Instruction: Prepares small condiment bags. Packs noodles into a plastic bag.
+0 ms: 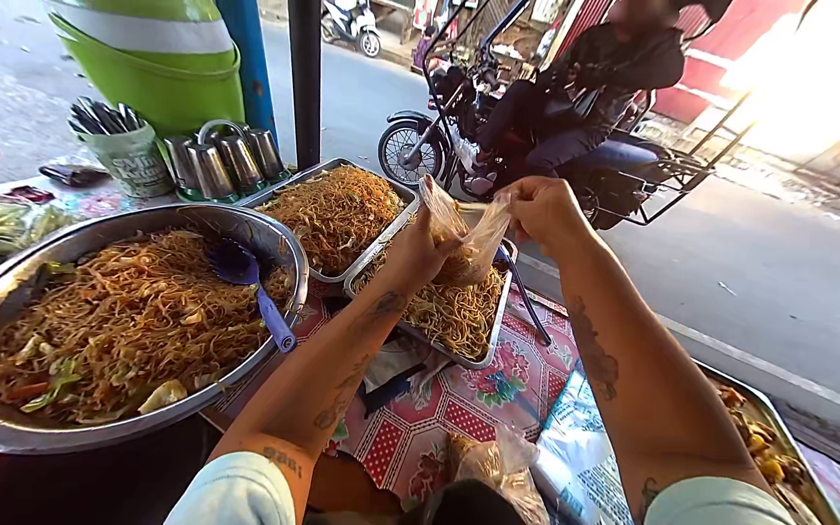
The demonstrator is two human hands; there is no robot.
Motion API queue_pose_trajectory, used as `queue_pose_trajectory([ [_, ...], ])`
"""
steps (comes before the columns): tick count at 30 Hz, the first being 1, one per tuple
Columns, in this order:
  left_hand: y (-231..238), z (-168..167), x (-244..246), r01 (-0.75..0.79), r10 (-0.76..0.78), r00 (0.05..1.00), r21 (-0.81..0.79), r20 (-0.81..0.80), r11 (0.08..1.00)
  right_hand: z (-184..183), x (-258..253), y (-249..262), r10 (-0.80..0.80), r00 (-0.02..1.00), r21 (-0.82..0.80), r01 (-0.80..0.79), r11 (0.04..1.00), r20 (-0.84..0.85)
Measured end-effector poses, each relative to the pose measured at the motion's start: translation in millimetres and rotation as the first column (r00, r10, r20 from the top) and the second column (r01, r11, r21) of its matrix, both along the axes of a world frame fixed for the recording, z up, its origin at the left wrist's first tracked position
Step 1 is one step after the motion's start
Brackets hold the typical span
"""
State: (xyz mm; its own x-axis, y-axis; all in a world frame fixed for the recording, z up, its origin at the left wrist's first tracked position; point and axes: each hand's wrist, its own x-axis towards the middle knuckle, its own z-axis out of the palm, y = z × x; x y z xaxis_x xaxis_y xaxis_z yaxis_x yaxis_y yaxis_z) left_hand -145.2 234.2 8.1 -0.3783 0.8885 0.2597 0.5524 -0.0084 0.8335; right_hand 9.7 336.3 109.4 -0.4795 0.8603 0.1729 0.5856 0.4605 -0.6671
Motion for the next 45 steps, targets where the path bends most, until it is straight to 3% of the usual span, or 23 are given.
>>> queue_pose_trajectory([
  [3, -11.2, 6.0, 3.9, 0.012, -0.012, 0.999, 0.003, 0.044, 1.000, -6.6, -1.9, -12.8, 0.063, 0.988, 0.296, -0.019, 0.955, -0.141],
  [6, -11.0, 11.8, 2.3, 0.002, -0.001, 0.999, -0.023, 0.041, 1.000, -13.7, 0.8, -27.7, 0.188, 0.948, 0.582, -0.004, 0.814, -0.256],
  [8, -19.2, 14.3, 3.0, 0.012, -0.012, 0.998, -0.007, 0.062, 1.000, -21.2, 2.5, -30.3, 0.239, 0.933, 0.540, -0.060, 0.840, -0.268],
  [10, -21.9, 14.7, 0.3, 0.018, -0.018, 0.999, -0.015, 0.029, 1.000, -19.7, 7.3, -33.2, 0.274, 0.883, 0.420, -0.098, 0.902, -0.382],
  [13, -23.5, 10.3, -2.6, 0.016, -0.015, 0.999, -0.014, 0.029, 1.000, -10.4, 16.1, -34.5, 0.219, 0.828, 0.086, -0.205, 0.975, -0.516],
  [16, -33.3, 10.4, -1.9, 0.053, -0.055, 0.998, -0.062, -0.032, 0.997, 0.1, 25.3, -36.2, 0.180, 0.953, -0.164, -0.224, 0.961, -0.246],
  [19, -56.7, 10.2, 6.1, 0.098, -0.108, 0.989, -0.092, -0.105, 0.991, 3.3, 29.8, -50.7, 0.150, 0.987, -0.050, -0.153, 0.987, -0.054],
  [22, -82.9, 0.5, 12.5, 0.125, -0.131, 0.981, -0.051, -0.143, 0.991, 3.0, 36.5, -79.8, 0.192, 0.957, 0.109, -0.171, 0.979, -0.218],
  [28, -119.4, -7.3, 23.2, 0.148, -0.152, 0.986, -0.064, -0.072, 0.987, -22.1, 43.8, -110.6, 0.304, 0.844, 0.144, -0.268, 0.953, -0.442],
  [29, -120.7, -11.0, 23.5, 0.147, -0.148, 0.988, -0.024, -0.050, 0.989, -28.1, 44.6, -111.6, 0.314, 0.832, 0.141, -0.281, 0.949, -0.457],
  [32, -119.8, -33.6, 22.1, 0.219, -0.219, 0.975, 0.313, -0.034, 0.924, -40.2, 51.0, -118.3, 0.339, 0.817, 0.107, -0.328, 0.939, -0.466],
  [36, -129.0, -39.1, 15.6, 0.333, -0.319, 0.940, 0.545, -0.124, 0.769, -44.8, 64.9, -121.5, 0.345, 0.847, 0.086, -0.341, 0.936, -0.404],
  [38, -130.8, -30.0, 9.2, 0.410, -0.327, 0.912, 0.583, -0.248, 0.702, -43.3, 69.7, -117.8, 0.333, 0.877, 0.057, -0.335, 0.941, -0.346],
  [40, -132.8, -11.8, 0.5, 0.509, -0.305, 0.836, 0.439, -0.455, 0.740, -36.6, 73.3, -111.4, 0.346, 0.917, 0.020, -0.349, 0.937, -0.200],
  [42, -132.4, 12.9, -6.4, 0.578, -0.333, 0.701, 0.229, -0.630, 0.784, -29.0, 74.1, -100.4, 0.394, 0.919, 0.018, -0.394, 0.919, 0.021],
  [45, -126.0, 49.1, -7.7, 0.574, -0.372, 0.558, 0.020, -0.742, 0.819, -15.2, 73.0, -90.6, 0.399, 0.871, 0.084, -0.437, 0.895, 0.286],
])
